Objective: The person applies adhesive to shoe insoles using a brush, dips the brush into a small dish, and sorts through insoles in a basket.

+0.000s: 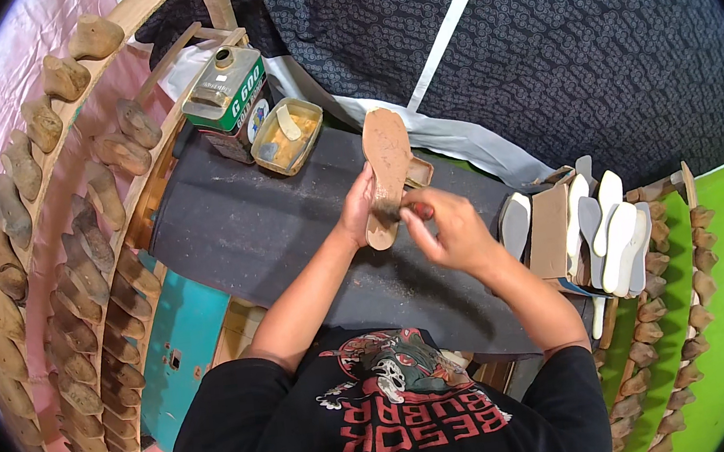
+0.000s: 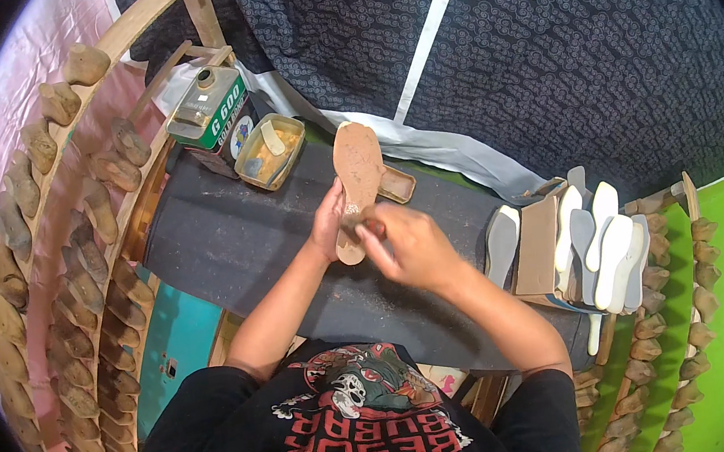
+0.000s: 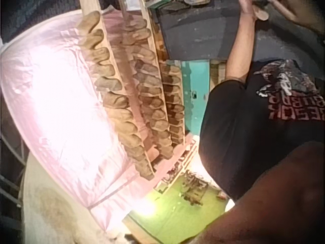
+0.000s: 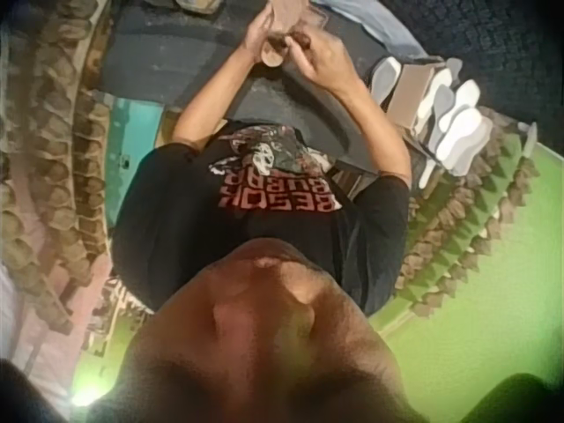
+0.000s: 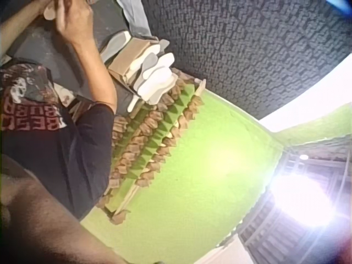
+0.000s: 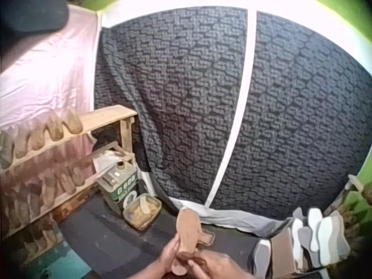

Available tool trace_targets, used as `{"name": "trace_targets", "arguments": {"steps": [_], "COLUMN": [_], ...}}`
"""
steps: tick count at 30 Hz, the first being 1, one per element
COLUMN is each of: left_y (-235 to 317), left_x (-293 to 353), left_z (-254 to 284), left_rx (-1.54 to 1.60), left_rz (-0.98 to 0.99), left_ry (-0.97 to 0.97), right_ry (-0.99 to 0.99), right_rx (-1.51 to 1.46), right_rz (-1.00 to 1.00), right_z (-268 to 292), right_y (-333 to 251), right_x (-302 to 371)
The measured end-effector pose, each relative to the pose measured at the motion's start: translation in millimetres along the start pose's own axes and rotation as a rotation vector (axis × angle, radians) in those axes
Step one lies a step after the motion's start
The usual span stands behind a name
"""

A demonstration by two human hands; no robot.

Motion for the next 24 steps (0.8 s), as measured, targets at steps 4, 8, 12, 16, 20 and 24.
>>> {"name": "trace_targets", "arguments": {"steps": [4, 8, 12, 16, 20, 24], "left_y": [-8.9, -14.9, -16.5, -15.4, -13.2, -21.2], "left_x": [-4.2, -4.2, -6.1, -4.8, -2.7, -7.8], "left_z": [12.7, 7.7, -2.2, -7.7, 7.6, 22.2], "left_rx": [-0.018, 0.050, -0.024, -0.047, 0.017, 0.018], "left_rz": [0.030, 0.030, 0.015, 0.005, 0.031, 0.019], "left_ry": [-0.081, -0.039, -0.221, -0.232, 0.008, -0.134], "right_ry": [-0.094, -0.029, 0.160, 0.144, -0.006, -0.029], "right_rx": [-0.053, -0.086, -0.061, 0.004, -0.009, -0.094], "right_rz": [-0.017, -0.052, -0.074, -0.058, 0.018, 0.003], "right_z": [-9.8, 5.1, 32.5, 29.2, 3.5, -0.7], "right_y": [-13.0, 3.8, 27.0, 21.4, -0.9, -3.1], "right_x": [10.9, 4.0, -6.0, -1.6, 13.8, 18.9]}}
Point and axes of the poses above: each hand's wrist, its own x-axis away from the middle knuckle, its own z-axis out of the back of the hand, y = z × x, the point moved 10 cm from there along -x, towards the middle knuckle, and after that the axes turned 10 degrees about -x, right-handed, at the moved point
